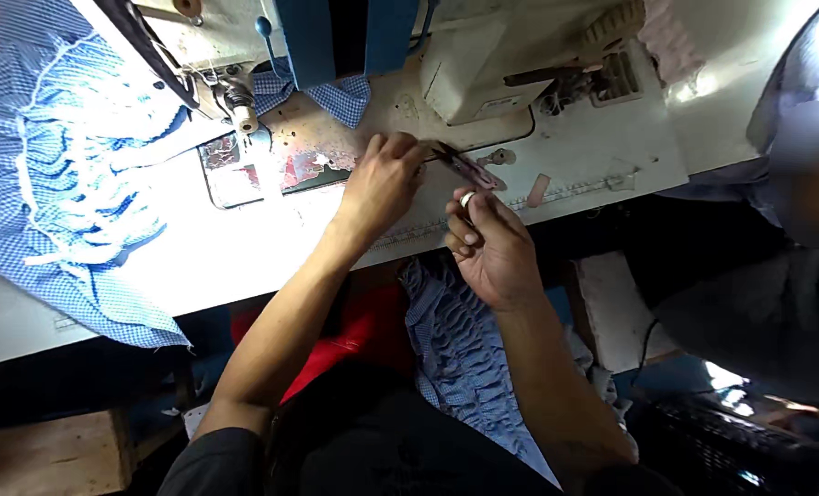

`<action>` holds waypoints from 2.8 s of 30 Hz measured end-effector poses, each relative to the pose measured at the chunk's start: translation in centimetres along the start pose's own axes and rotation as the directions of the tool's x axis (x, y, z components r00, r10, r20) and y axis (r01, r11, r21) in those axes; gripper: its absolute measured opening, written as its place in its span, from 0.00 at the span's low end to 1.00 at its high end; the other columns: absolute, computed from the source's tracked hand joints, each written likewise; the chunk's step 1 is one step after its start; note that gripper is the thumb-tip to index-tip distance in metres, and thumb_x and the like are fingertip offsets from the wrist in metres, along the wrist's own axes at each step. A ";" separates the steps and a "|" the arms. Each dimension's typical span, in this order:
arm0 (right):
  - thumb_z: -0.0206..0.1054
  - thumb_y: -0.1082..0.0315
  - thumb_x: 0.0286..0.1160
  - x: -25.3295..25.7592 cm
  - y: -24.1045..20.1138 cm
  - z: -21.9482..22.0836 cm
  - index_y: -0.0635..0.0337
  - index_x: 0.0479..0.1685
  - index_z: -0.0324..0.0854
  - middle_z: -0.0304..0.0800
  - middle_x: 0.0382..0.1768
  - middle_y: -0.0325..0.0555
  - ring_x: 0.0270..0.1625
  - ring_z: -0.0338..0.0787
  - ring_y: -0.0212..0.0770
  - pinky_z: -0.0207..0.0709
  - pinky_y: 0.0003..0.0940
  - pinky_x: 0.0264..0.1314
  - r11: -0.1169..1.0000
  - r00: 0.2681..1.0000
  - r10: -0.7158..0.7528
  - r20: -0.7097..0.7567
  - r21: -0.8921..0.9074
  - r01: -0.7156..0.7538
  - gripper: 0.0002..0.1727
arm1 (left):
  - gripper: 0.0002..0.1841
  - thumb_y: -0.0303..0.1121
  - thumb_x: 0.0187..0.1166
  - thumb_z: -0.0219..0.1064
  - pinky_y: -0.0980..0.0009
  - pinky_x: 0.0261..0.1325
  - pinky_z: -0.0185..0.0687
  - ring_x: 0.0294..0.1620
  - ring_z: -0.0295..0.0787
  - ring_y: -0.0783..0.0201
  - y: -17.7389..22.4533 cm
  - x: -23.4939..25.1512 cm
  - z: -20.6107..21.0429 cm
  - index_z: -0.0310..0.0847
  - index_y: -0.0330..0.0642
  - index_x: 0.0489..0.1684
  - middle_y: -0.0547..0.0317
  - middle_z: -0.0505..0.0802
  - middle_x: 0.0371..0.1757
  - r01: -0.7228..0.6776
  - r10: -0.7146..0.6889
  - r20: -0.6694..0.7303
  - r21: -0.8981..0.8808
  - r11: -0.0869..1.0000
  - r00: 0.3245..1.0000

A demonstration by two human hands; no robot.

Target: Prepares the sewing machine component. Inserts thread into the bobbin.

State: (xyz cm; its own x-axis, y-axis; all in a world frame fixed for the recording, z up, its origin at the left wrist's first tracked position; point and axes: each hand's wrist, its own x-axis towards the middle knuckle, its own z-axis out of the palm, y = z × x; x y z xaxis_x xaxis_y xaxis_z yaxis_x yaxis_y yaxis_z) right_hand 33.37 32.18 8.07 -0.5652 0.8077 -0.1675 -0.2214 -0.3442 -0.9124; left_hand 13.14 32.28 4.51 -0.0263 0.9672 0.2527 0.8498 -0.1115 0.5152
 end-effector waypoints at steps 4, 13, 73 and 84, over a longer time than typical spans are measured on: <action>0.54 0.62 0.92 1.2 0.1 -0.2 0.55 0.67 0.80 0.80 0.42 0.31 0.27 0.72 0.21 0.69 0.16 0.28 0.952 0.995 -0.098 0.021 -0.290 0.099 0.16 | 0.12 0.33 0.85 0.63 0.58 0.59 0.86 0.53 0.91 0.55 0.4 -0.5 -0.8 0.93 0.41 0.54 0.51 0.94 0.48 0.056 -0.065 -0.051 -0.163 0.985 0.997; 0.75 0.69 0.75 1.5 1.3 3.4 0.54 0.52 0.84 0.90 0.41 0.34 0.34 0.86 0.25 0.81 0.18 0.35 0.911 0.969 -0.174 0.174 -0.346 0.225 0.10 | 0.16 0.28 0.92 0.54 0.68 0.56 0.91 0.45 0.93 0.66 3.9 -10.9 -5.5 0.82 0.31 0.68 0.50 0.93 0.51 0.254 -0.353 0.168 -0.943 0.216 0.921; 0.75 0.61 0.77 -4.3 11.1 16.9 0.54 0.46 0.94 0.94 0.43 0.36 0.43 0.89 0.24 0.84 0.19 0.48 0.654 0.843 0.033 0.536 -0.650 0.388 0.09 | 0.12 0.26 0.76 0.73 0.64 0.60 0.91 0.50 0.96 0.62 -2.2 -32.1 -6.0 0.91 0.37 0.56 0.48 0.96 0.52 -0.041 -0.645 0.202 -0.939 -0.341 0.737; 0.60 0.61 0.86 15.3 7.5 17.1 0.61 0.62 0.87 0.92 0.47 0.52 0.41 0.88 0.41 0.83 0.41 0.50 0.350 0.932 -0.283 0.226 -0.880 0.320 0.17 | 0.14 0.29 0.93 0.44 0.68 0.42 0.92 0.37 0.93 0.66 -11.2 -30.7 -0.4 0.79 0.44 0.47 0.57 0.93 0.36 -0.223 -0.883 0.349 -0.877 -0.426 0.313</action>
State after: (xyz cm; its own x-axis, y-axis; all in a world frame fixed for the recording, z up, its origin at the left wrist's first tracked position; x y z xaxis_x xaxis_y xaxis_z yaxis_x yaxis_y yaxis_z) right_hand 9.51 33.80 5.08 -0.6439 0.7419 0.1870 0.4411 0.5597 -0.7016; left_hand 4.18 3.74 -8.70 -0.5750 0.4812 -0.6617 -0.8176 -0.3683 0.4426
